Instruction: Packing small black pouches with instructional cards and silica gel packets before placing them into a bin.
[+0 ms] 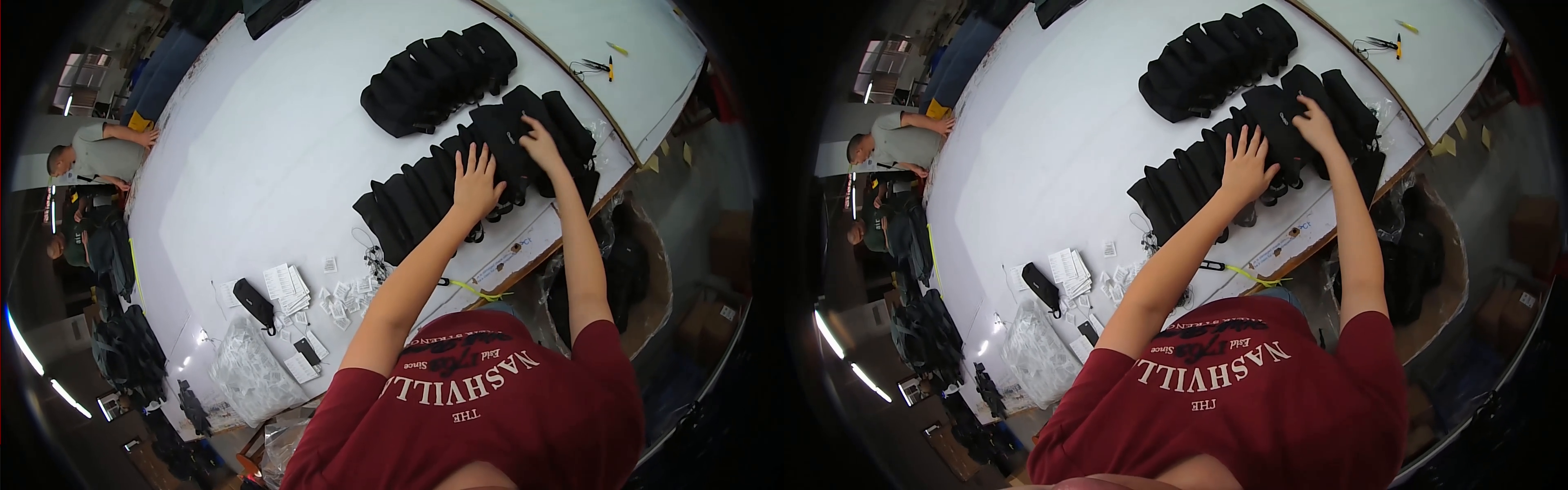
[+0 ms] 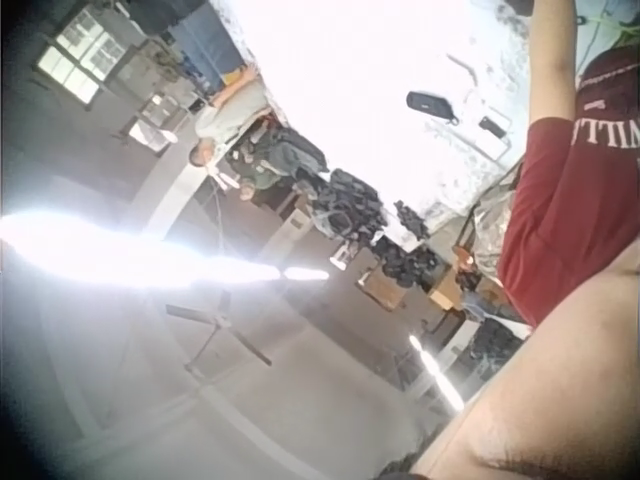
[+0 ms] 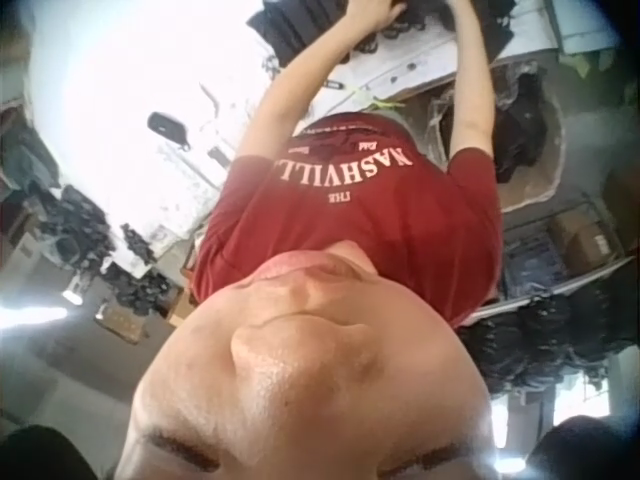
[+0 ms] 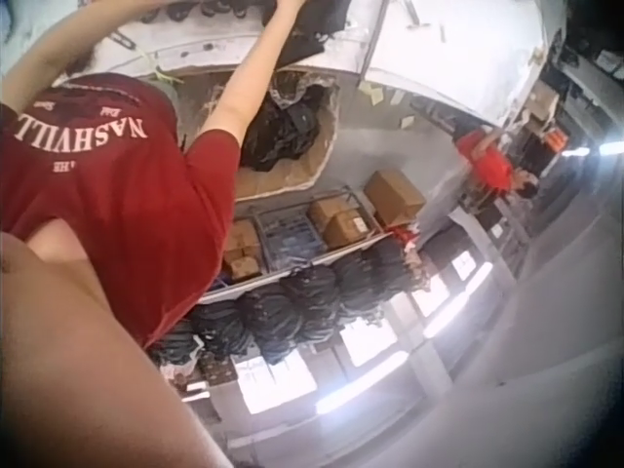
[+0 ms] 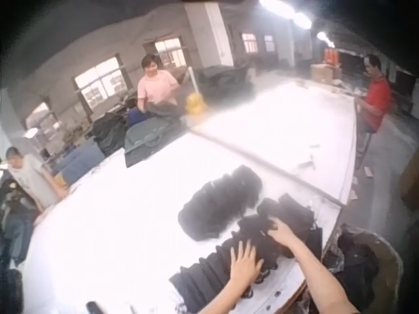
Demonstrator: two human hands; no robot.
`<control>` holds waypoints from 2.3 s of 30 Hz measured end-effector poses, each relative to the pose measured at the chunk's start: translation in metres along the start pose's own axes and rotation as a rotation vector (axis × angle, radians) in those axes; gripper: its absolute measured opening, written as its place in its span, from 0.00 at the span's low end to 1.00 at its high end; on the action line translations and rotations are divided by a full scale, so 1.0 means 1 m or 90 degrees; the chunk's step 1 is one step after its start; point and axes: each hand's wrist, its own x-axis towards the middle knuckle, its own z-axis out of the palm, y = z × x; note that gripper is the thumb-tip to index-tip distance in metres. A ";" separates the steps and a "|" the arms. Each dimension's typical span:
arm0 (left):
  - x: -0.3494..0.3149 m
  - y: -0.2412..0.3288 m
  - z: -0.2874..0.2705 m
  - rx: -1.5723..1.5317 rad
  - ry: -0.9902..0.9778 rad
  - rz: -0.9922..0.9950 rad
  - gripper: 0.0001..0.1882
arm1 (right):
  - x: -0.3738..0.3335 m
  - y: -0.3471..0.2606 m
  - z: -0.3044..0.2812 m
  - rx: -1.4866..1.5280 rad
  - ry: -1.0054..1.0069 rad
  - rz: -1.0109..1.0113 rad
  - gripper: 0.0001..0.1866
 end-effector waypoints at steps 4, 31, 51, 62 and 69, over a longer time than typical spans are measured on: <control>-0.016 -0.017 -0.007 -0.047 0.073 -0.004 0.35 | -0.028 -0.031 0.026 -0.209 -0.002 -0.063 0.26; -0.129 -0.076 -0.033 -0.563 0.106 -0.550 0.56 | -0.065 -0.037 0.035 -0.048 -0.202 0.068 0.39; -0.384 -0.107 -0.207 -0.579 0.517 -0.607 0.51 | -0.206 -0.290 0.166 0.187 -0.535 -0.200 0.28; -0.779 0.131 -0.220 -0.426 0.935 -1.058 0.42 | -0.616 -0.360 0.280 0.109 -1.155 -0.291 0.31; -0.962 0.280 -0.115 -0.561 1.011 -1.334 0.45 | -0.882 -0.290 0.336 -0.285 -1.471 -0.147 0.41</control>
